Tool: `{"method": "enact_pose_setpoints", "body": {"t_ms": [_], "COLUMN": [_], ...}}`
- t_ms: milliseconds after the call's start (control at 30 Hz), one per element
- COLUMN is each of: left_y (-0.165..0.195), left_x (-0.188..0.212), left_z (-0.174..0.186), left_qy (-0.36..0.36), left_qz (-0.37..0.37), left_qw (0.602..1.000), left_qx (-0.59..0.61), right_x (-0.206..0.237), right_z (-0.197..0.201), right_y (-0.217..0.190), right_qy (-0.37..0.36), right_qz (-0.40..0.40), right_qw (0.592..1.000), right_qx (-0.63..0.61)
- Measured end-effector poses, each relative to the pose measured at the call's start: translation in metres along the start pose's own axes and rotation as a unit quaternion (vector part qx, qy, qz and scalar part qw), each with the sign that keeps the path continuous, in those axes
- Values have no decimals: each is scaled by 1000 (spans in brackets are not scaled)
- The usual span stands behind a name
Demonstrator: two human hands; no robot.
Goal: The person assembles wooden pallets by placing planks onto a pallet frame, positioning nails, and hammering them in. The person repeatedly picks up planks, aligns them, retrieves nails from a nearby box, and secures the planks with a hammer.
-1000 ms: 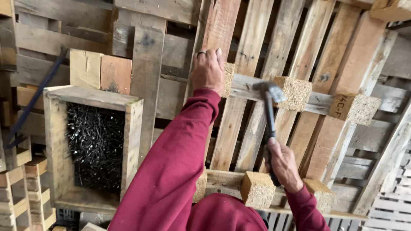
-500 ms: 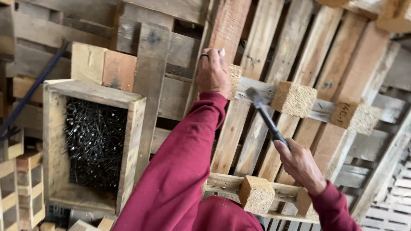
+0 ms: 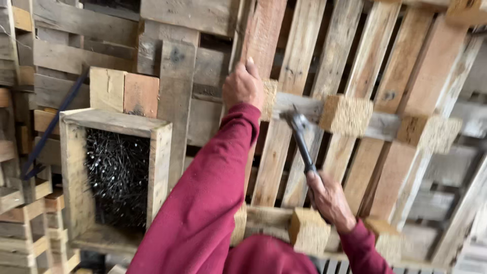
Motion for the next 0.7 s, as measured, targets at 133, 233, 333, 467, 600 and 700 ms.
{"method": "enact_pose_setpoints", "body": {"t_ms": [133, 233, 333, 467, 600, 700], "left_y": [-1, 0, 2, 3, 3, 18], "left_x": [1, 0, 1, 7, 8, 9], "left_z": [-1, -3, -3, 0, 3, 16], "left_qy": [-38, -37, 3, 20, -48, 51], "left_qz": [15, 24, -8, -32, 27, -61], "left_qw": [999, 998, 998, 999, 998, 995], "left_qx": [-27, -41, -55, -23, 6, -57], "right_x": [17, 10, -7, -11, 5, 21], "right_z": [-6, -13, -8, 9, 19, 26], "right_y": [-1, -4, 0, 11, 18, 21], "right_qy": [-3, 2, 35, 43, 41, 53], "right_qz": [142, 133, 84, 55, 78, 82], "right_qw": [979, 987, 994, 989, 994, 988], "right_qx": [-148, -94, 66, 128, 66, 117]}}
Point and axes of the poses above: each hand's wrist, its own x-axis away from the middle knuckle, its own z-axis out of the back of the hand, y = z × x, the point moved 3 cm from there along -x, towards the middle knuckle, and after that the axes turned 3 degrees about -z, right-handed, at the moved point
